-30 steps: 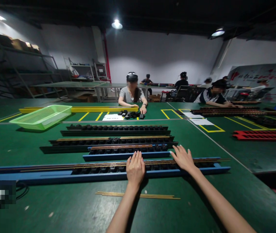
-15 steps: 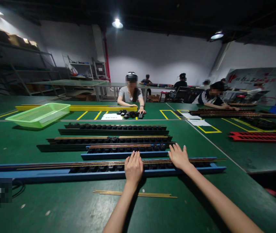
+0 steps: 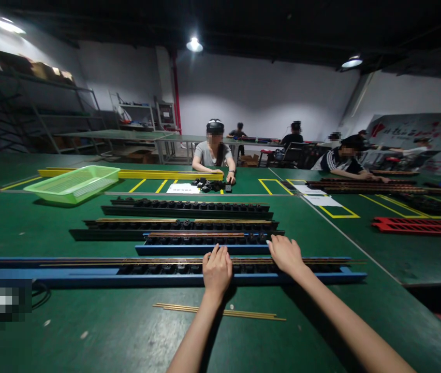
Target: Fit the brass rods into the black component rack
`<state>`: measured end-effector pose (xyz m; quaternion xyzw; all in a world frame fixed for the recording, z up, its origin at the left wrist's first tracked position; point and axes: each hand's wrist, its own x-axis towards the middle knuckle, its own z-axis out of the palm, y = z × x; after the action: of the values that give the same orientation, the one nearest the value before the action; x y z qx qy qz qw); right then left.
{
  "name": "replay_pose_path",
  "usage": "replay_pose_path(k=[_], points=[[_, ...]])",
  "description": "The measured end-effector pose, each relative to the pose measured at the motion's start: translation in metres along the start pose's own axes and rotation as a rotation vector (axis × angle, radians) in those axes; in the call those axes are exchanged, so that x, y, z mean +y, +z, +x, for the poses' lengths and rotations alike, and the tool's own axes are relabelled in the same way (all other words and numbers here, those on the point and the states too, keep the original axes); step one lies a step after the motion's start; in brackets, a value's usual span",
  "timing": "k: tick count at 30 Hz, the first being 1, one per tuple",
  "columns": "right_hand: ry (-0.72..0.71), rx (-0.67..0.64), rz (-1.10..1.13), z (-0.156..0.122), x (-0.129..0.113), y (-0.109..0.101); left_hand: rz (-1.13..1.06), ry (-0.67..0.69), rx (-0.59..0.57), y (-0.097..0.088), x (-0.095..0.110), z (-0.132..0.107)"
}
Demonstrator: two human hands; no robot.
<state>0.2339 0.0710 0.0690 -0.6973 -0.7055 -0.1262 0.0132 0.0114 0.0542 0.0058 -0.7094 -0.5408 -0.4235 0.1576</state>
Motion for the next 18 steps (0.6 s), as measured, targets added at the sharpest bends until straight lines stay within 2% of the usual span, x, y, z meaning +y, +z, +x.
replay_pose_path(k=[7, 14, 18], points=[[0.058, -0.033, 0.07, -0.004, -0.018, 0.021, -0.003, -0.009, -0.013, 0.0, 0.0, -0.001], [0.084, 0.015, 0.075, -0.005, -0.024, 0.012, -0.01, -0.011, -0.012, 0.0, 0.0, 0.0], [0.124, -0.01, 0.108, -0.005, -0.028, 0.021, -0.015, -0.017, -0.02, 0.001, 0.0, -0.001]])
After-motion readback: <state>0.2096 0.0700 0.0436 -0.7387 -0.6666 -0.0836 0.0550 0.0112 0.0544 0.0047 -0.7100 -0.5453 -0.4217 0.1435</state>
